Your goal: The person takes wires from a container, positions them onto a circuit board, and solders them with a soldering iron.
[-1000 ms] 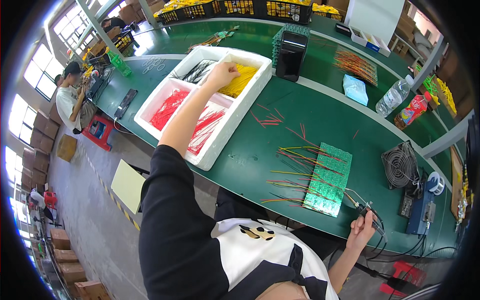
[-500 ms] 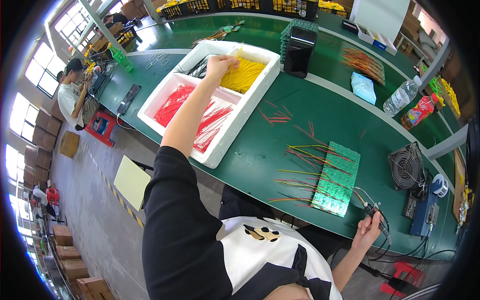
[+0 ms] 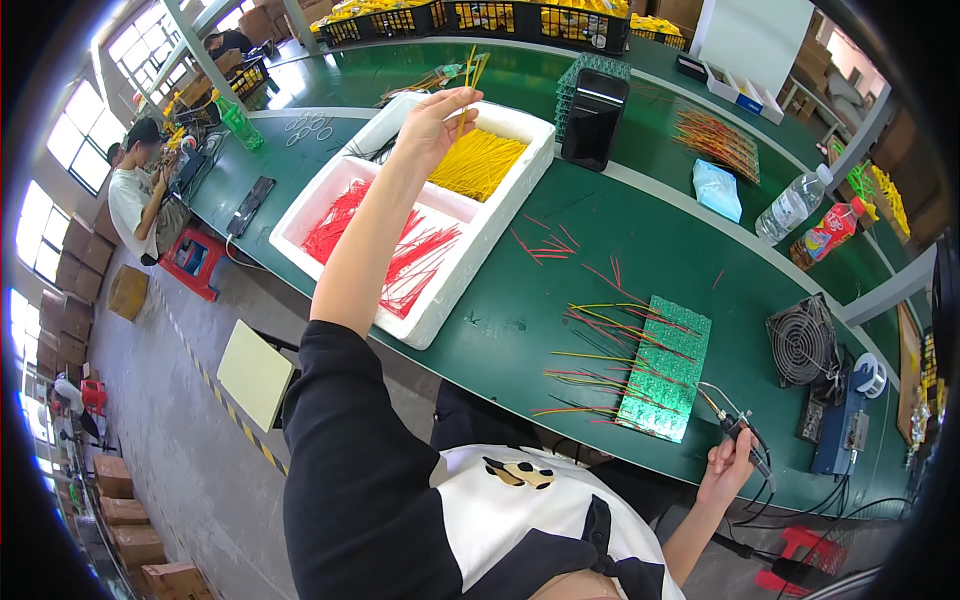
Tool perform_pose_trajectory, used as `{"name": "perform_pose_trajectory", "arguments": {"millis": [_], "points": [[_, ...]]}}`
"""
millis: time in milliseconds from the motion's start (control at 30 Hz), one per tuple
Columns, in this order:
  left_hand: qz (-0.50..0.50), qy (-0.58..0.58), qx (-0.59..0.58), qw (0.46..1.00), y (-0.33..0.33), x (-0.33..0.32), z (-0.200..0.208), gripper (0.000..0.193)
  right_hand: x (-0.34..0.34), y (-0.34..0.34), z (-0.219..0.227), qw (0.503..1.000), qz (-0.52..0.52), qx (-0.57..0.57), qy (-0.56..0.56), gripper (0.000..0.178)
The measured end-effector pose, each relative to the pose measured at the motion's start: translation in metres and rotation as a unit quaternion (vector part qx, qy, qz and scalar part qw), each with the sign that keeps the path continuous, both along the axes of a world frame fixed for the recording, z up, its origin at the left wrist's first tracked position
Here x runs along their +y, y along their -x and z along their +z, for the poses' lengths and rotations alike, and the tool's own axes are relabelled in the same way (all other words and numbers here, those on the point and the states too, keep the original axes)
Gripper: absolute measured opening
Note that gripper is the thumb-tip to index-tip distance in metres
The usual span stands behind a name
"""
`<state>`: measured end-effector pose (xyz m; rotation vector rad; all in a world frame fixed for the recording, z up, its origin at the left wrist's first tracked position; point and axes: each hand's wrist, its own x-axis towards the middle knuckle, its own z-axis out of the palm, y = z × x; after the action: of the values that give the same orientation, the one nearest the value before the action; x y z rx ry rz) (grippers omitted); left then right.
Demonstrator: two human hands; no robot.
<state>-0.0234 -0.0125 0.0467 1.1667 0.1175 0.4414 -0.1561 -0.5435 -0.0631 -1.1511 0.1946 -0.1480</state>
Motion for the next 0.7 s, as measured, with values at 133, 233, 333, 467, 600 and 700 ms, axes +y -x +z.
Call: {"name": "perform_pose_trajectory", "arguments": {"millis": [133, 233, 333, 467, 600, 700], "points": [[0.022, 0.029, -0.024, 0.999, -0.006, 0.017, -0.004, 0.023, 0.002, -0.001, 0.002, 1.0, -0.008, 0.007, 0.012, 0.022], [0.047, 0.009, -0.034, 0.998, -0.01, 0.023, -0.011, 0.017, 0.003, 0.0, 0.001, 1.0, -0.004, 0.001, 0.014, 0.023], [0.054, 0.004, -0.04, 0.998, -0.009, 0.023, -0.013, 0.011, 0.0, 0.002, 0.0, 1.0, -0.001, -0.004, 0.014, 0.023], [0.048, -0.034, -0.044, 0.997, -0.01, 0.015, -0.013, 0.009, -0.004, 0.009, 0.003, 1.0, 0.005, -0.013, 0.006, 0.02], [0.127, -0.2, -0.066, 0.969, 0.005, 0.0, 0.007, 0.006, -0.003, 0.005, 0.001, 0.996, 0.014, -0.021, -0.081, 0.013], [0.05, -0.222, -0.077, 0.971, 0.043, -0.068, 0.054, 0.012, -0.007, 0.0, 0.002, 0.997, 0.01, -0.021, -0.075, 0.02]]}}
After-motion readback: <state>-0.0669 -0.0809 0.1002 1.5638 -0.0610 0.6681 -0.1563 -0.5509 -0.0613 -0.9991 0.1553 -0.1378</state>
